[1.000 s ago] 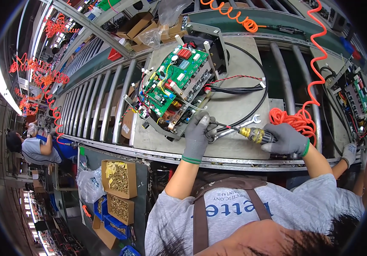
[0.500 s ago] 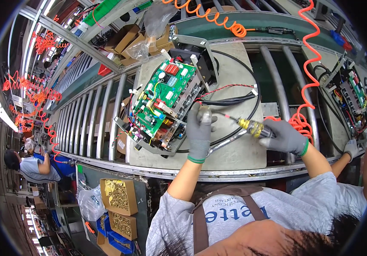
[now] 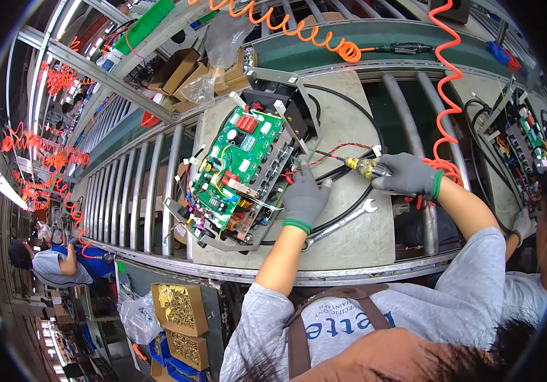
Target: Assembling a circuit board and various electrical components into a metal inverter chassis on an industrial production line.
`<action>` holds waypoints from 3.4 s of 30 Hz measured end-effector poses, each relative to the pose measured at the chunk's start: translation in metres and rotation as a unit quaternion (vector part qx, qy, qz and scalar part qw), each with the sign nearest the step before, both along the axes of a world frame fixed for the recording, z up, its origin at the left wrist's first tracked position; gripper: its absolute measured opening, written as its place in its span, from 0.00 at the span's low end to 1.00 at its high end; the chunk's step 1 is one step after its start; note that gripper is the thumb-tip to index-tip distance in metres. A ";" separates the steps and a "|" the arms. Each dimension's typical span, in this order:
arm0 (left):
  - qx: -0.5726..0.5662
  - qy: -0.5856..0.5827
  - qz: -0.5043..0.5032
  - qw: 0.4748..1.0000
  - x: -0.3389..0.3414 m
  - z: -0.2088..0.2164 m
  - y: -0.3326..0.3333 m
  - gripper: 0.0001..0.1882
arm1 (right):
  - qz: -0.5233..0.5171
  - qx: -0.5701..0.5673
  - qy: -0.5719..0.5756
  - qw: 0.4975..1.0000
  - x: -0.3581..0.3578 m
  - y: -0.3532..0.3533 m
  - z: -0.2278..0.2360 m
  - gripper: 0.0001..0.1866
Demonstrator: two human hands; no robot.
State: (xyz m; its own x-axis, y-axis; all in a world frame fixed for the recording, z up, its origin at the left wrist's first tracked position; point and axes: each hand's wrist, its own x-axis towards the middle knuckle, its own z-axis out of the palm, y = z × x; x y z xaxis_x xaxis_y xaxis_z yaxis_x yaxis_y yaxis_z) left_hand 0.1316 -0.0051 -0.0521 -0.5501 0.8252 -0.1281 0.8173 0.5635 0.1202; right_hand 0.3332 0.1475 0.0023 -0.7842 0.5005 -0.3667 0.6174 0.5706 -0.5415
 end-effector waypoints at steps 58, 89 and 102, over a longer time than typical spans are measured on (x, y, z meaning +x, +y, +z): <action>0.276 -0.075 -0.126 0.950 0.023 -0.012 -0.132 0.28 | 0.297 0.476 0.118 0.819 -0.032 0.096 -0.004 0.21; 0.164 0.014 -0.069 0.984 0.028 -0.046 -0.128 0.27 | -0.331 0.052 0.458 0.823 -0.226 0.242 -0.023 0.15; 0.139 0.093 -0.094 0.981 0.026 -0.055 -0.143 0.19 | -0.192 0.341 -0.113 0.913 -0.201 0.390 -0.105 0.20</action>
